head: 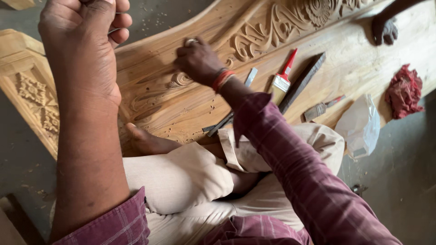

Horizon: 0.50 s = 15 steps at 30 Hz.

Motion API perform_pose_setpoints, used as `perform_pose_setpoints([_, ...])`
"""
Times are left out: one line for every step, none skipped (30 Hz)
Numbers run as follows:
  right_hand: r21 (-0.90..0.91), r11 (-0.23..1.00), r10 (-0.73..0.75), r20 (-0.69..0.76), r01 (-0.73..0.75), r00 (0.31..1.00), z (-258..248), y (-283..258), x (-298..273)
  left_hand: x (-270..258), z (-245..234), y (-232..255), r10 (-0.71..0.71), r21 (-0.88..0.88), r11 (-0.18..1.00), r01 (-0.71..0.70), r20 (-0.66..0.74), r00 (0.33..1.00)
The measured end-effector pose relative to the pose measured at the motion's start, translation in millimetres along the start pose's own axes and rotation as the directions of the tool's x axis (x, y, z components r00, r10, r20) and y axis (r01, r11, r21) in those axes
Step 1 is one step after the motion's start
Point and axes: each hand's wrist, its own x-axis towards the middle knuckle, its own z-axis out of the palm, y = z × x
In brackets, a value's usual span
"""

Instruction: The person is carving intricate floral patterns into a large wooden board using a chisel and a wooden mallet. They are sitting cross-legged on the floor, striking the chisel to remove wood shavings and refine the design. The person occasionally uses a brush to clear away debris from the carved areas.

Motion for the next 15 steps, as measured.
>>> perform_pose_setpoints([-0.031,0.999,0.041,0.055,-0.039,0.998,-5.2,-2.6,-0.3,-0.6,-3.7,-1.7,0.024,0.008,1.000,-0.024,0.005,1.000])
perform_pose_setpoints([0.005,1.000,0.027,0.046,-0.027,0.999,-5.9,-9.7,2.8,-3.3,-7.7,-2.5,0.031,0.023,0.999,-0.030,-0.008,1.000])
perform_pose_setpoints([0.034,0.999,0.041,0.042,-0.043,0.998,-8.2,-18.0,-1.6,-4.0,-5.4,-5.4,0.025,0.030,0.999,-0.025,0.004,1.000])
perform_pose_setpoints([0.062,0.996,0.056,0.038,-0.058,0.998,-8.7,-28.6,-3.6,-6.1,-4.2,-5.3,0.004,0.045,0.999,-0.004,-0.004,1.000])
perform_pose_setpoints([0.024,1.000,0.006,0.062,-0.008,0.998,-10.9,-30.8,3.8,-1.7,1.2,-4.0,0.009,0.036,0.999,-0.009,0.008,1.000])
perform_pose_setpoints([-0.013,0.999,-0.042,0.088,0.043,0.995,-15.2,-31.1,9.0,2.8,6.8,-2.2,0.014,0.028,0.999,-0.015,0.019,1.000])
perform_pose_setpoints([-0.030,0.995,-0.094,0.122,0.098,0.988,-17.8,-33.9,10.0,2.4,10.3,-2.6,0.005,0.008,1.000,-0.005,0.038,0.999])
perform_pose_setpoints([-0.039,0.996,-0.074,0.055,0.077,0.996,-21.5,-30.5,8.8,1.6,11.0,-3.1,-0.004,-0.012,1.000,0.004,0.056,0.998])
perform_pose_setpoints([-0.033,0.997,-0.069,-0.008,0.068,0.998,-21.2,-34.8,8.0,-1.9,9.0,-4.5,-0.022,-0.011,1.000,0.022,0.037,0.999])
perform_pose_setpoints([-0.025,0.998,-0.061,-0.071,0.059,0.996,-20.9,-39.3,6.8,-4.2,6.8,-6.4,-0.040,-0.010,0.999,0.040,0.017,0.999])
perform_pose_setpoints([0.008,1.000,-0.004,0.006,0.004,1.000,-20.5,-42.4,10.2,-5.4,1.8,-5.7,-0.046,-0.008,0.999,0.046,-0.011,0.999])
perform_pose_setpoints([0.034,0.998,0.050,0.086,-0.053,0.995,-19.0,-47.4,13.9,-6.5,-3.8,-4.0,-0.001,-0.066,0.998,-0.001,-0.016,1.000])
perform_pose_setpoints([0.044,0.990,0.122,0.172,-0.131,0.978,-21.1,-46.2,11.6,-5.6,-5.0,-3.8,0.039,-0.131,0.991,-0.039,-0.003,0.999])
perform_pose_setpoints([0.052,0.995,0.079,0.118,-0.086,0.990,-16.9,-57.3,11.4,-7.0,-6.2,-2.5,0.046,-0.140,0.989,-0.047,-0.005,0.999])
perform_pose_setpoints([0.036,0.998,0.049,0.050,-0.051,0.998,-13.0,-65.1,15.9,-1.1,-1.7,-0.8,0.070,-0.157,0.985,-0.067,0.014,0.997])
